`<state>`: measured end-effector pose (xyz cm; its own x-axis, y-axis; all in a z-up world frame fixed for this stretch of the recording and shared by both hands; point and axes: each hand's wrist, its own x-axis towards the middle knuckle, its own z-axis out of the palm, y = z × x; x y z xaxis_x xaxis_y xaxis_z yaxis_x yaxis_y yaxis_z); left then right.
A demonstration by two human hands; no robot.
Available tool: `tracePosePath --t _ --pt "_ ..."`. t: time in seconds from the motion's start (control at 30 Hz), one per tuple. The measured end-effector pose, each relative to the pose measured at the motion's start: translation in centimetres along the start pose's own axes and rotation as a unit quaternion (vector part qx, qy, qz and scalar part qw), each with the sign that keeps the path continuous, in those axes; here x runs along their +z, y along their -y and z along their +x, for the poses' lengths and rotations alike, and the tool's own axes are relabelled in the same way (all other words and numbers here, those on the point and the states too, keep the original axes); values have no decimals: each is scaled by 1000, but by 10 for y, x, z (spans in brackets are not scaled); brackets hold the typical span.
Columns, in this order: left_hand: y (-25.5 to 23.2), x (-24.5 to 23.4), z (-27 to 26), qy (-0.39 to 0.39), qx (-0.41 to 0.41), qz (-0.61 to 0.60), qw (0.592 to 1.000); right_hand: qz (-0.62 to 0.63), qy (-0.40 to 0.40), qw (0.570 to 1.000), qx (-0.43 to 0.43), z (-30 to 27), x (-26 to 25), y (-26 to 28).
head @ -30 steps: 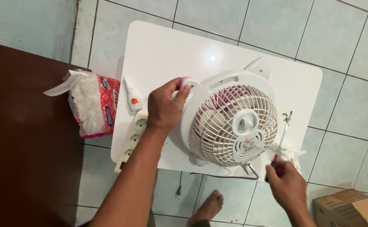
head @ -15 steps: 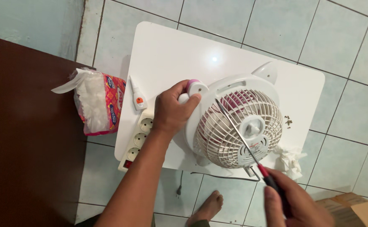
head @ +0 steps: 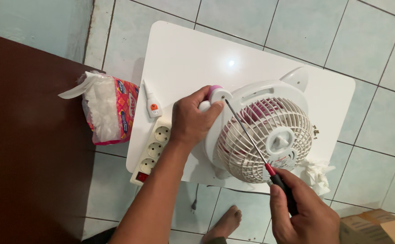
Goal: The person assembles a small white and pink electric fan on a white table. They use a screwdriver to tighten screws on the fan's base and cage, securing the components together.
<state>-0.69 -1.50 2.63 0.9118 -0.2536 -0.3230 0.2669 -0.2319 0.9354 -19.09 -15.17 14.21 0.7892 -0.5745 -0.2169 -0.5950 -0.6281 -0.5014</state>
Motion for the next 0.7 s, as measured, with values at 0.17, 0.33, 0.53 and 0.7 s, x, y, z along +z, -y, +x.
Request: tracePosePath --t 0.17,0.33,0.53,0.7 --pt "0 0 -1 3 -14 -1 1000 7 1 1000 3 1 1 3" --pt "-1 -1 -2 -1 -6 1 1000 22 9 1000 17 1 2 8" --pt "0 -1 -4 -3 -3 6 1000 0 2 1000 5 -2 5 -4" --pt "0 1 -5 -11 21 22 999 -2 25 999 34 0 -1 -7"
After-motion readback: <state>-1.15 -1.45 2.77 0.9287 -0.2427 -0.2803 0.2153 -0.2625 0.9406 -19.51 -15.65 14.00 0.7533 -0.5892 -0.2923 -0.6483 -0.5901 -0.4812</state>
